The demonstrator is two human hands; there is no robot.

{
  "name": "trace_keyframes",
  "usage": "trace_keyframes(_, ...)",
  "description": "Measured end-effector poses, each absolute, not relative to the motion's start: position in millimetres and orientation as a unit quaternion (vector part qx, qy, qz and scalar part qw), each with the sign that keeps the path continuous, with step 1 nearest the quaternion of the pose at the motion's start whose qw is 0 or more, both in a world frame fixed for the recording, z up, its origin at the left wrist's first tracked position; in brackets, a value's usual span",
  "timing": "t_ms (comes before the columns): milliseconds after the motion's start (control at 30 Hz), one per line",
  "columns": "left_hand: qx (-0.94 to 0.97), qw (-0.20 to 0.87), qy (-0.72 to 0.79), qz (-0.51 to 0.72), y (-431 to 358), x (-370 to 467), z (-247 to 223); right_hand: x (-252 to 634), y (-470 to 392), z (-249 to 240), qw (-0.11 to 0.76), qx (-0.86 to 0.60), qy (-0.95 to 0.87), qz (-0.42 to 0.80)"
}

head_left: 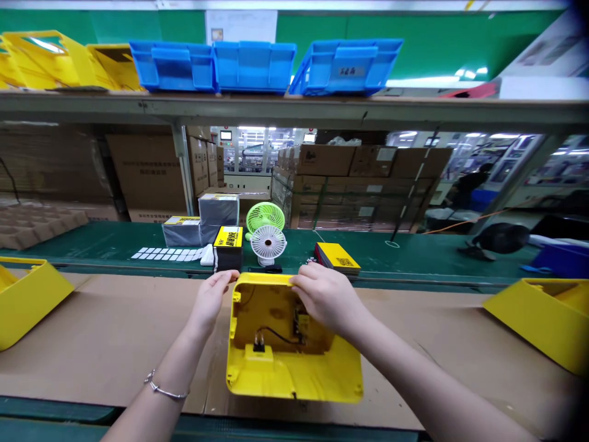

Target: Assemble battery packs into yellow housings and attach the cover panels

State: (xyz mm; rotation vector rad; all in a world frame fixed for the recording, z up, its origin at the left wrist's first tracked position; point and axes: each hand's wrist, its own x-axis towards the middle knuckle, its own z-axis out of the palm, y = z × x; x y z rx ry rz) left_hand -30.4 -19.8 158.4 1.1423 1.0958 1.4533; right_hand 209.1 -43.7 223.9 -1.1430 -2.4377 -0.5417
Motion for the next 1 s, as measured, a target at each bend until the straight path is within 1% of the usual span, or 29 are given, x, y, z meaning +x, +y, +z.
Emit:
trace_keyframes(100, 0.472, 0.489, 0.450, 0.579, -20.2, -30.4, 162.4, 206.1, -58.1, 212.3, 0.178, -0.351, -0.892, -0.224)
trace_keyframes(167, 0.485, 0.502, 0.457, 0.551, -20.9, -27.4, 161.1, 203.6, -69.0, 202.1, 0.164, -0.323, -0.909, -0.208)
trace_keyframes(233, 0.504, 0.503, 0.465, 0.526, -20.9, -24.2, 159.8, 203.0, -77.9, 197.5, 0.166, -0.308, -0.923, -0.159)
trace_keyframes(300, 0.524, 0.504, 0.469, 0.501, -19.5, -22.0, 161.2, 205.7, -80.7, 199.9, 0.185, -0.309, -0.929, -0.084)
trace_keyframes(367, 0.539, 0.507, 0.480, 0.472, -16.3, -20.9, 165.7, 212.4, -75.0, 205.5, 0.220, -0.344, -0.913, -0.014)
trace_keyframes(433, 0.553, 0.498, 0.496, 0.447, -11.4, -19.9, 171.1, 222.8, -61.6, 208.1, 0.251, -0.415, -0.874, 0.028)
trace_keyframes(467, 0.559, 0.490, 0.504, 0.440, -8.8, -19.1, 173.1, 228.8, -53.3, 207.1, 0.254, -0.456, -0.852, 0.042)
trace_keyframes(533, 0.570, 0.473, 0.513, 0.433, -4.3, -17.0, 174.6, 240.9, -36.9, 200.9, 0.228, -0.524, -0.817, 0.080)
trace_keyframes(600, 0.578, 0.452, 0.522, 0.435, -1.8, -14.7, 172.9, 250.4, -24.0, 192.2, 0.197, -0.557, -0.795, 0.135)
trace_keyframes(667, 0.589, 0.422, 0.532, 0.437, -1.5, -13.0, 169.7, 255.0, -16.1, 184.9, 0.195, -0.565, -0.780, 0.185)
trace_keyframes(867, 0.645, 0.314, 0.546, 0.431, 2.4, -15.1, 165.6, 245.9, -7.1, 179.1, 0.288, -0.581, -0.722, 0.241)
trace_keyframes(1000, 0.687, 0.222, 0.546, 0.426, 26.1, -22.2, 170.9, 242.0, -1.0, 177.5, 0.324, -0.601, -0.677, 0.276)
